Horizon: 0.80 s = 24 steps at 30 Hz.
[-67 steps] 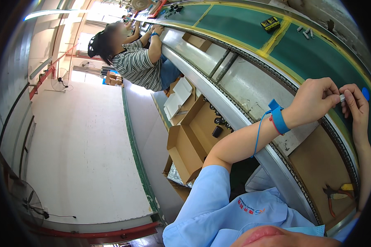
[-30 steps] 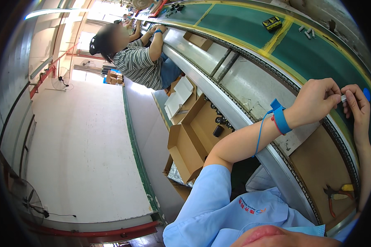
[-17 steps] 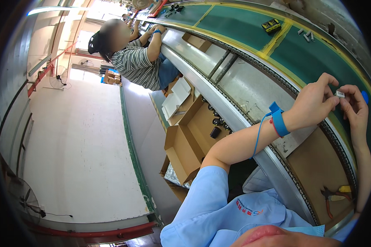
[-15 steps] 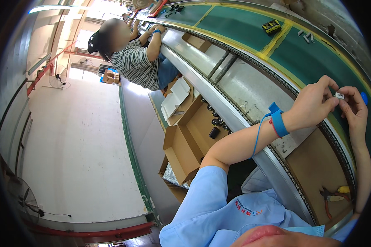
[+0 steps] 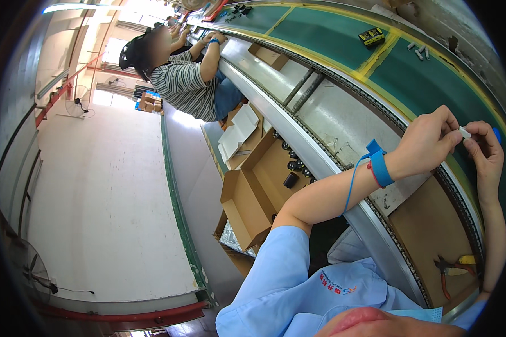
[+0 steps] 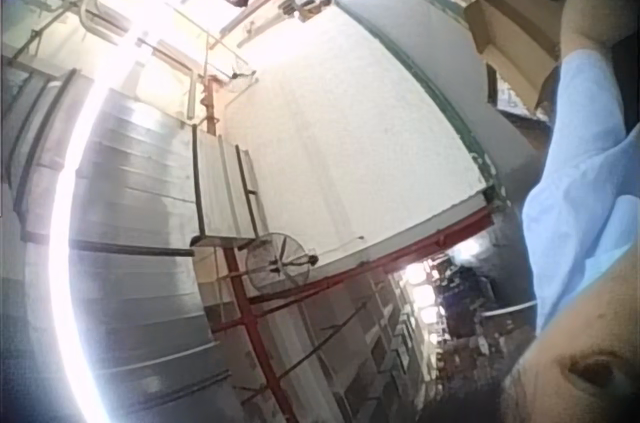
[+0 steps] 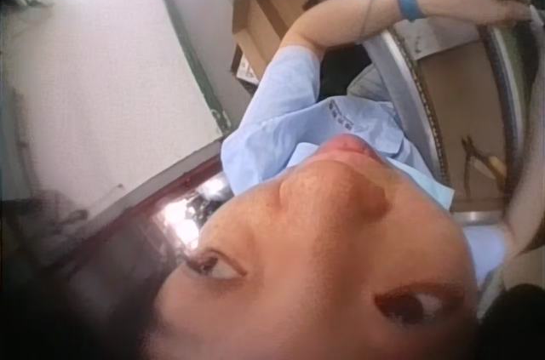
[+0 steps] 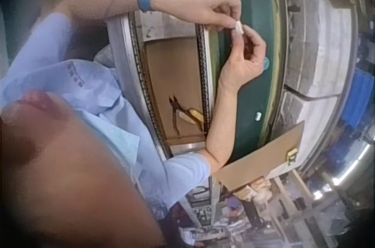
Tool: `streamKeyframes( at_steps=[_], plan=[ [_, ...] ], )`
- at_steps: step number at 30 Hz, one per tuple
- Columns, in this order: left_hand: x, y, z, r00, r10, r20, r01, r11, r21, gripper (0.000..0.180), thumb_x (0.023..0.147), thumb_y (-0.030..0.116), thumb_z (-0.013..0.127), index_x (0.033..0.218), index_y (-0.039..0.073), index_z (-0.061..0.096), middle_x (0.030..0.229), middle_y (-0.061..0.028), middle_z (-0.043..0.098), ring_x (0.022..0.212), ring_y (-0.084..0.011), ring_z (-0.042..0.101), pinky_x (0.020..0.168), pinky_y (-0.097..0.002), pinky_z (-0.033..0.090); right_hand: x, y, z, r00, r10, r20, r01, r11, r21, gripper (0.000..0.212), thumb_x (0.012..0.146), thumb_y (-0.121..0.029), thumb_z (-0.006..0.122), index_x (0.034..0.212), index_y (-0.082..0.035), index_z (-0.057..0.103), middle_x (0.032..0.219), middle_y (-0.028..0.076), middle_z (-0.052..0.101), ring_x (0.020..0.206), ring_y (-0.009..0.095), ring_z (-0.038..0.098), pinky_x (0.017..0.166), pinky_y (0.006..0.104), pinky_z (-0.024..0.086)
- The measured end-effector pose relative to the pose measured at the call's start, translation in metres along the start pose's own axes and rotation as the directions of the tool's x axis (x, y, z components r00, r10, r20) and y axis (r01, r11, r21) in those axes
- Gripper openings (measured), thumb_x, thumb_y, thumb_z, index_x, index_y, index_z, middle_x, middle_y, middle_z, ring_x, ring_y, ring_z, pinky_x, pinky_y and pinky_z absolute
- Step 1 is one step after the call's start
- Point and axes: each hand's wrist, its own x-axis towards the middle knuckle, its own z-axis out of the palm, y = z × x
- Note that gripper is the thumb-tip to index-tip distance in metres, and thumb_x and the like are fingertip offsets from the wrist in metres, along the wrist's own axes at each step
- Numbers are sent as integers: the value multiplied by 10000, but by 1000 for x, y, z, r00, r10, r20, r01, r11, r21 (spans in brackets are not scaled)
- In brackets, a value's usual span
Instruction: Assembling electronic components onto a printed circuit board on an assembly line.
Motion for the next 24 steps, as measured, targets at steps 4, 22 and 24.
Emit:
streamKeyframes(
  at_steps=[4,22,24],
  plan=[
    [0,0,-1,999,-25,21,25,1000,-12,162,881,102,591,896,-32,502,654,-81,611,538,-111,575,485,-254,449,-1,-2,-3,999,36,6,-35,998,-52,164,864,-112,638,1011,-52,598,881,-34,530,781,36,479,665,169,364],
    [5,-11,-2,977,-108,181,176,891,-418,204,936,183,548,904,-8,487,666,-81,615,515,-124,599,471,-213,476,2,4,-10,999,32,43,-34,999,39,238,909,-193,580,1089,-40,606,854,-27,546,676,34,455,569,165,343],
    [5,-11,-2,975,-106,194,180,891,-416,198,935,178,546,913,-9,485,672,-88,618,516,-128,600,472,-213,473,2,5,-10,998,32,44,-35,998,54,244,911,-193,576,1097,-38,605,857,-25,549,674,32,455,563,162,342]
  ],
)
